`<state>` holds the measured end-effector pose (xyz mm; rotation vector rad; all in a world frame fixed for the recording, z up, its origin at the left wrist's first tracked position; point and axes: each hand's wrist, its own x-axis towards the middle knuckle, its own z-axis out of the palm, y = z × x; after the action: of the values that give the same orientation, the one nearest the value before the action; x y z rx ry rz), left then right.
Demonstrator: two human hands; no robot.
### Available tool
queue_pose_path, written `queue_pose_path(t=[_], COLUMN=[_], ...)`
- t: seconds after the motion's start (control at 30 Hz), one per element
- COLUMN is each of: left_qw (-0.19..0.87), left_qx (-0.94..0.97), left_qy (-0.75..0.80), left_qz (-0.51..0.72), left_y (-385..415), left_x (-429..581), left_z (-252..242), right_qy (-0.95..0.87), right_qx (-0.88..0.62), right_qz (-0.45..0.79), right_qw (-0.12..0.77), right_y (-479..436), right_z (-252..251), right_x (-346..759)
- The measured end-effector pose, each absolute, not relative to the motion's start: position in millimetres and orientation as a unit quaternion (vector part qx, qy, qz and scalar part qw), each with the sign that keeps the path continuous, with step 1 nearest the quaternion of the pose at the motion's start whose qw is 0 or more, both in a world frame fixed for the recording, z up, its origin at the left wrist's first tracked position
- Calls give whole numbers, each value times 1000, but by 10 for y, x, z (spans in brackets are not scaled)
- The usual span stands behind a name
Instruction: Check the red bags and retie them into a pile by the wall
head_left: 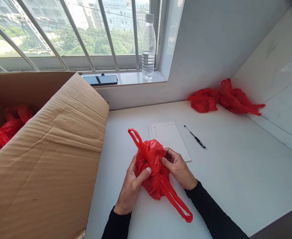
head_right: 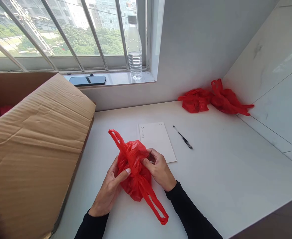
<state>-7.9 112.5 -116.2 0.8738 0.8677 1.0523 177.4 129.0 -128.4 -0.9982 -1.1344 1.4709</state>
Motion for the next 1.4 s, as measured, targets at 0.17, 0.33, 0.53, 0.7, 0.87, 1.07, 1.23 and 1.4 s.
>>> queue_pose_path(t=[0.17, 0.33, 0.53, 0.7, 0.87, 1.07, 1.23, 1.4], left_qw=[695, 684, 695, 694, 696, 691, 677, 670], left_qx=[354, 296, 285, 284, 282, 327, 358, 357], left_qy=[384, 391, 395, 397, 392, 389, 402, 411], left_qz=[494, 540, 530, 529, 531, 514, 502, 504], left_y=[1132, 1174, 1173, 1152, 1148, 1134, 1127, 1133], left_x=[-48, -32, -19, -24, -38, -54, -51, -40], left_z=[-1158, -1155, -1174, -1192, -1202, -1158, -1126, -1122], right_qy=[-456, -479, -481, -479, -474, -471, -469, -472], right_qx=[-413, -390, -395, -401, -401, -407, -411, -415], right_qz=[616, 637, 626, 618, 618, 618, 617, 613], right_qw=[492, 461, 470, 478, 482, 480, 480, 478], right_y=[1291, 1293, 1304, 1292, 1279, 1289, 1286, 1287], right_z=[-1245, -1241, -1270, -1243, -1246, -1232, -1221, -1220], right_x=[1761, 1747, 1736, 1748, 1749, 1750, 1754, 1754])
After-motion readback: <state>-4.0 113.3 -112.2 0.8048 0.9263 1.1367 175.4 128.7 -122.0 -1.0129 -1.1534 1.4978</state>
